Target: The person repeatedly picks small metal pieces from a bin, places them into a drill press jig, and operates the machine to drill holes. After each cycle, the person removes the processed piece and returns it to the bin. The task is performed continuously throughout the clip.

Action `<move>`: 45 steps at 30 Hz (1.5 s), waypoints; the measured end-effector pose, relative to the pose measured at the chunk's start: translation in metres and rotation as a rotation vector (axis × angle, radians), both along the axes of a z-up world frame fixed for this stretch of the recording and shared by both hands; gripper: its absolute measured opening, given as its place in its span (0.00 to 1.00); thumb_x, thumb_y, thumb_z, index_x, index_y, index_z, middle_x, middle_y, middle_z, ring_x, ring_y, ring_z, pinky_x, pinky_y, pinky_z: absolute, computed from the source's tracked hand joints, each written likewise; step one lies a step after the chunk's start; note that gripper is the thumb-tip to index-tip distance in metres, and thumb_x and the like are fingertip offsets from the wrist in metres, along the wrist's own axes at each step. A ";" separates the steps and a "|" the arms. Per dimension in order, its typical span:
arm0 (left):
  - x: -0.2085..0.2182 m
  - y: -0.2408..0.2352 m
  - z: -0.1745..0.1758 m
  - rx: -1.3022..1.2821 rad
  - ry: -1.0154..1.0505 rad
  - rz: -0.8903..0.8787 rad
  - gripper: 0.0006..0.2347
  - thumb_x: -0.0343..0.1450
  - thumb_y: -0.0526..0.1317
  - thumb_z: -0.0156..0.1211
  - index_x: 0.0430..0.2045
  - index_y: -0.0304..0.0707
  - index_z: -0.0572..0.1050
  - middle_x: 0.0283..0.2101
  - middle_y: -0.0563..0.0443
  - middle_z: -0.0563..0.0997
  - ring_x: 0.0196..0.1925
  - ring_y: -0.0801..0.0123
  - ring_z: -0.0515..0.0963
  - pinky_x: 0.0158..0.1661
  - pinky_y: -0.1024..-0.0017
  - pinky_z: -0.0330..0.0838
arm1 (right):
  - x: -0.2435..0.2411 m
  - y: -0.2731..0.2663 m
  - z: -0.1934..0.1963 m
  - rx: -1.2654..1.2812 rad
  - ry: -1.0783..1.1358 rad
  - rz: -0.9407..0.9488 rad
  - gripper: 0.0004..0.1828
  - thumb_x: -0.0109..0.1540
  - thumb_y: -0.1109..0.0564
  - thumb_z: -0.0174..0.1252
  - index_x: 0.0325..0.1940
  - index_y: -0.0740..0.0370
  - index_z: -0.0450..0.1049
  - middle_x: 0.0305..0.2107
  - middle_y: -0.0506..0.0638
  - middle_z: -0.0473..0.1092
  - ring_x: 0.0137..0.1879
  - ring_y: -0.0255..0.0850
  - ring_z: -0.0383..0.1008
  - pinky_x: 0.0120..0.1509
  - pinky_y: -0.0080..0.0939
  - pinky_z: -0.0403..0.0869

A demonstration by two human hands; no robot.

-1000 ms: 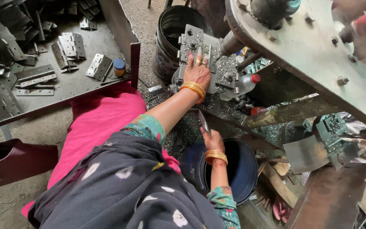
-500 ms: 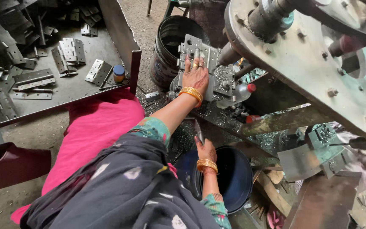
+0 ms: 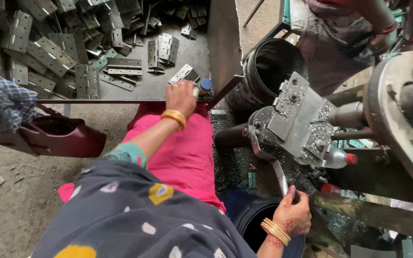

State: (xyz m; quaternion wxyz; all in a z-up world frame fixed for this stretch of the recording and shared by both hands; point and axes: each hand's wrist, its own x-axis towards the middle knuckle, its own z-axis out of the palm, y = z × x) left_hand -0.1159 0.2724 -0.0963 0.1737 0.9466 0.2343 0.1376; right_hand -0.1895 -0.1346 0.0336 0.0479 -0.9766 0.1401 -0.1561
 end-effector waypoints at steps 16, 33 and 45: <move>0.054 0.145 -0.036 0.125 0.511 -0.094 0.28 0.55 0.41 0.80 0.48 0.33 0.78 0.59 0.37 0.75 0.64 0.49 0.71 0.57 0.57 0.67 | 0.004 -0.007 -0.014 -0.123 0.035 0.006 0.17 0.69 0.36 0.60 0.44 0.49 0.80 0.30 0.51 0.78 0.37 0.57 0.78 0.39 0.58 0.72; 0.010 -0.095 0.147 -0.133 -0.179 -0.647 0.12 0.65 0.39 0.66 0.42 0.48 0.84 0.39 0.40 0.84 0.45 0.48 0.82 0.46 0.56 0.74 | 0.002 -0.015 0.006 0.006 0.214 0.121 0.19 0.65 0.37 0.57 0.50 0.49 0.76 0.33 0.61 0.78 0.42 0.62 0.79 0.46 0.62 0.74; 0.058 -0.290 0.114 0.308 -0.052 -0.600 0.10 0.70 0.38 0.51 0.31 0.34 0.82 0.46 0.42 0.81 0.52 0.59 0.71 0.47 0.64 0.62 | 0.033 -0.044 -0.011 0.098 0.456 0.347 0.18 0.64 0.44 0.55 0.49 0.57 0.73 0.37 0.64 0.77 0.45 0.65 0.77 0.47 0.65 0.73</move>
